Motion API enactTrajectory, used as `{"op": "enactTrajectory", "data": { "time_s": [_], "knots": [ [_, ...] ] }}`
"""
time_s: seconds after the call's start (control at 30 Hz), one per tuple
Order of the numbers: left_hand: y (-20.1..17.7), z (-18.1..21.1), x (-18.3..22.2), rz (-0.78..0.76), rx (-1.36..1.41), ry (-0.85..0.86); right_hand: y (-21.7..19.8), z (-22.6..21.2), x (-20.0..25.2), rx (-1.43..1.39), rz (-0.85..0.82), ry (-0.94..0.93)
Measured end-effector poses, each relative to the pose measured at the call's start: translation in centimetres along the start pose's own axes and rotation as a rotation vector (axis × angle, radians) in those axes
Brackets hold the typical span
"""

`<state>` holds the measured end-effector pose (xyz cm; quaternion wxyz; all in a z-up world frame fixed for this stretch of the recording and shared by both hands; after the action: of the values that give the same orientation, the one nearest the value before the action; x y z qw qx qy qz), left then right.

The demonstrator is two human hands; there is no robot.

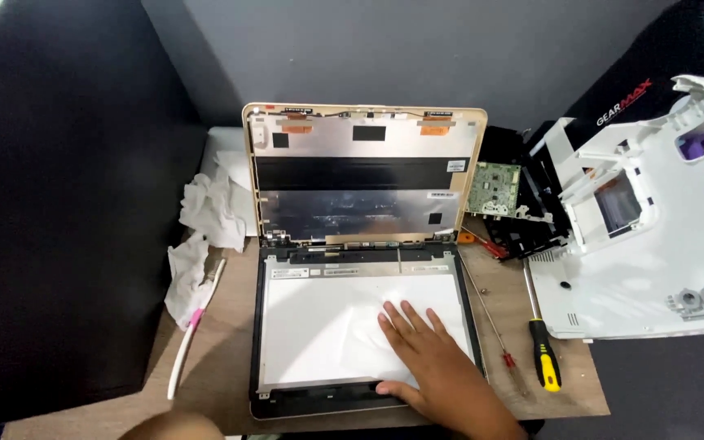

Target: Opening and disassembling a laptop screen assembly followed by cleaning the internal area with a cloth.

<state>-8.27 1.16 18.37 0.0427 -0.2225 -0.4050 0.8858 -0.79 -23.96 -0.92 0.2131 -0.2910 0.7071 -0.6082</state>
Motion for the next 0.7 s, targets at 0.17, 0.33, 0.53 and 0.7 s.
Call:
{"op": "enactTrajectory", "data": {
  "time_s": [0.17, 0.33, 0.53, 0.7],
  "knots": [
    [-0.4, 3.7, -4.8, 0.363, -0.387, 0.275, -1.0, 2.6, -1.1, -0.101, -0.185, 0.210],
    [4.8, -1.6, -10.5, 0.468, -0.125, 0.493, 0.1, 2.0, -1.7, 0.948, 0.321, 0.247],
    [14.6, -13.9, -12.2, 0.076, -0.355, 0.069, -0.2, -3.2, -3.2, 0.042, 0.139, -0.048],
    [15.2, -13.6, -11.7, 0.043, -0.416, 0.125, 0.0, 3.8, -2.6, 0.135, 0.090, 0.235]
  ]
}}
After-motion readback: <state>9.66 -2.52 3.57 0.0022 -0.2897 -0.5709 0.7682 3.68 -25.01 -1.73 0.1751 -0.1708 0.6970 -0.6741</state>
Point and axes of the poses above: each hand's wrist, its own x-axis away from the middle knuckle, its own y-axis out of the palm, z = x × y, the point moved 9 cm from there along -x, towards the middle knuckle, and after that the axes turned 6 degrees about y, right-handed, at the moved point
